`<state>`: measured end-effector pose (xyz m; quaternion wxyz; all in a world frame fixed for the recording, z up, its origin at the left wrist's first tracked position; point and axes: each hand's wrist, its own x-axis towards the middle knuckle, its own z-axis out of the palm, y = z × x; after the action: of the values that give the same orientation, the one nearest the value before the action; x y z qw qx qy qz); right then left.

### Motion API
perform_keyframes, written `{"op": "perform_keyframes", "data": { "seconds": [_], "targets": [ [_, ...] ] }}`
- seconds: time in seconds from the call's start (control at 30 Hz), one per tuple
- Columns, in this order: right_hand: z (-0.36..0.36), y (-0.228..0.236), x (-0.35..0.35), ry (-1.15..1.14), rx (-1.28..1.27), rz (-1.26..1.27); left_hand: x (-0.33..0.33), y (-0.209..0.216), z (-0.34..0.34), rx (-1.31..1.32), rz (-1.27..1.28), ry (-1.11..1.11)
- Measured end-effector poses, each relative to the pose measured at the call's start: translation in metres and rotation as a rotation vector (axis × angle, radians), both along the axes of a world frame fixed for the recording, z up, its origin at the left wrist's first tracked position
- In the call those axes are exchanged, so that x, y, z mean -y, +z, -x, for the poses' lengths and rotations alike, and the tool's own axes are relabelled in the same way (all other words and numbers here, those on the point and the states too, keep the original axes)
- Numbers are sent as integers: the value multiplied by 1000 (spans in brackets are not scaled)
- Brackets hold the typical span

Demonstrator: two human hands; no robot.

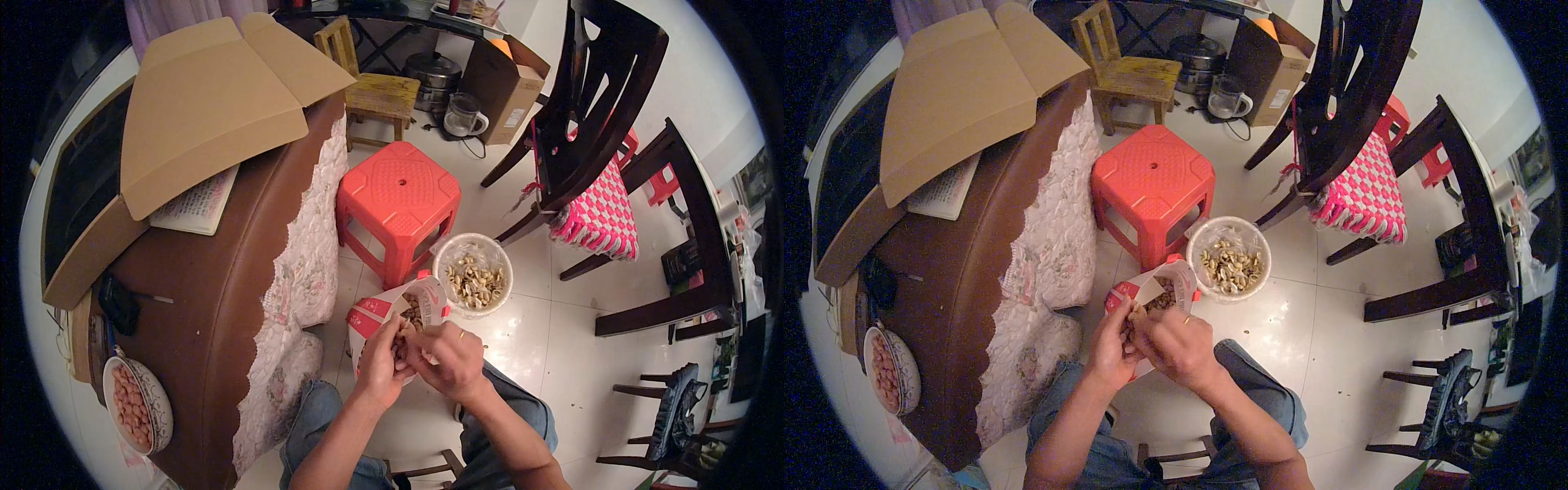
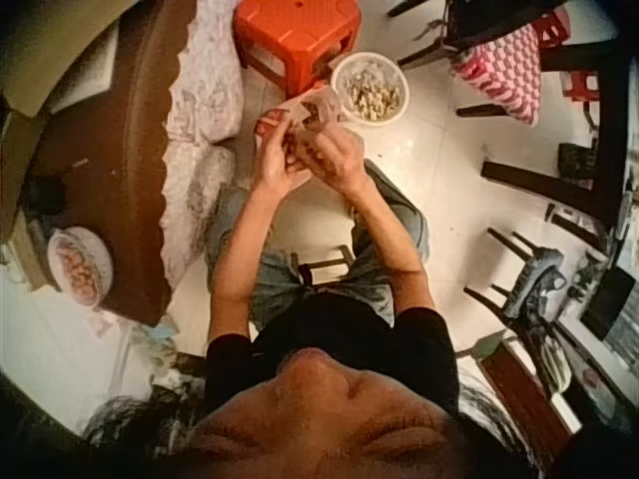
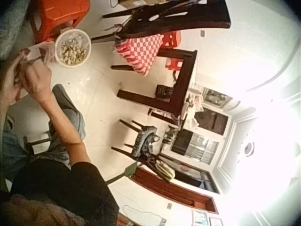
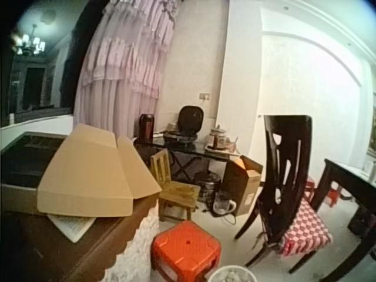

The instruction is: The person sits on the floor and peels nuts by hand, separating the shells from the kernels. The shells are placed into a white bowl while the kernels are collected in a red and white bag.

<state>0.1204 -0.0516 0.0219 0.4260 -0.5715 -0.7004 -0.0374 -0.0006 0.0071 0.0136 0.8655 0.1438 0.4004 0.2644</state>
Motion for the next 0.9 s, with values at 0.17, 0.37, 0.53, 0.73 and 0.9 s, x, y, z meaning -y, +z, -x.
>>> {"op": "perform_keyframes", "data": {
  "seconds": [0.17,0.37,0.53,0.73,0.9],
  "targets": [
    [-29,19,-7,-297,-271,54,-2,-16,10,252,10,-17],
    [-95,20,-9,-584,-345,63,-2,-18,4,206,27,60],
    [-95,5,-3,-348,-885,218,0,-18,4,194,7,64],
    [-82,1,1,-323,-794,235,4,-15,-1,34,-138,103],
    [-71,4,6,-255,-850,325,16,58,37,-57,-337,190]
  ]
}}
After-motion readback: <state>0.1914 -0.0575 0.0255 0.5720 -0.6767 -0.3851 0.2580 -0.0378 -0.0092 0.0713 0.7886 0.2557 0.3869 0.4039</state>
